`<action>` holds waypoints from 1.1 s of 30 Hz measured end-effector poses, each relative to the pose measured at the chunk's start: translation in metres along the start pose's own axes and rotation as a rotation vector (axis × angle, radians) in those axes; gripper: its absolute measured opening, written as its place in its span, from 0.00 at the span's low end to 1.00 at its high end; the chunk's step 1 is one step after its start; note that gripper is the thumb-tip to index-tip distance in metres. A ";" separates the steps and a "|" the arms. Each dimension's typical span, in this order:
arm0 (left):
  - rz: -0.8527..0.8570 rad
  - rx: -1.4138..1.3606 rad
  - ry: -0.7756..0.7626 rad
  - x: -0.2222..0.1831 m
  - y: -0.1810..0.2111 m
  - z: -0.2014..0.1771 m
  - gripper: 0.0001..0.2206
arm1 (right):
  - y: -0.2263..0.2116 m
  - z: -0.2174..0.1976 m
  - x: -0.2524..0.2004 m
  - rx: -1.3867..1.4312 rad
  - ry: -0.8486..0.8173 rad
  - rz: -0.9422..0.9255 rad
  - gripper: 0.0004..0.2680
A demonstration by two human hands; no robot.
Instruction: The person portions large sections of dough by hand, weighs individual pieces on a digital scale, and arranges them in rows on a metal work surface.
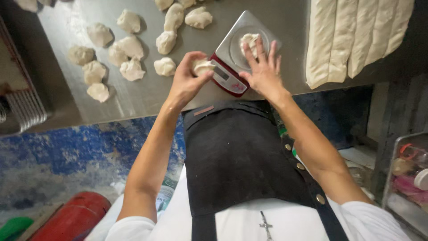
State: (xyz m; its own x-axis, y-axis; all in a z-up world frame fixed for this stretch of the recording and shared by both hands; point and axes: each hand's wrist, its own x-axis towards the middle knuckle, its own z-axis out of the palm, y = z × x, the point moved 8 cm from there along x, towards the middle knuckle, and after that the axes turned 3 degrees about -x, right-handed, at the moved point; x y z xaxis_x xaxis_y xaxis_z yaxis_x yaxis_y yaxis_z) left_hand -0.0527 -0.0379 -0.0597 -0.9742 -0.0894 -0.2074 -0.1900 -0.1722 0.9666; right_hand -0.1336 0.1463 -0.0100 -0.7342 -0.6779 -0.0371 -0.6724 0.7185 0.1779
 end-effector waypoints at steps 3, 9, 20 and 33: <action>-0.145 -0.130 0.001 -0.004 -0.001 0.007 0.12 | -0.002 -0.008 -0.003 0.209 -0.044 0.056 0.28; -0.157 -0.284 -0.087 -0.001 0.010 0.037 0.07 | -0.011 -0.057 -0.009 1.224 0.059 0.020 0.13; -0.114 0.407 0.104 0.007 0.002 -0.004 0.10 | 0.060 -0.095 -0.017 1.725 0.303 -0.016 0.03; -0.274 0.068 0.106 -0.020 -0.028 -0.011 0.08 | 0.016 0.106 -0.004 0.203 0.127 0.070 0.23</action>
State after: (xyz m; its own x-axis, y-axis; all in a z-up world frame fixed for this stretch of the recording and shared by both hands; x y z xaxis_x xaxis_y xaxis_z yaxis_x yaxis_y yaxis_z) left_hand -0.0263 -0.0425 -0.0839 -0.8681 -0.1515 -0.4727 -0.4549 -0.1380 0.8798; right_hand -0.1515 0.1767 -0.1113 -0.7709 -0.6300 0.0943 -0.6345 0.7725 -0.0260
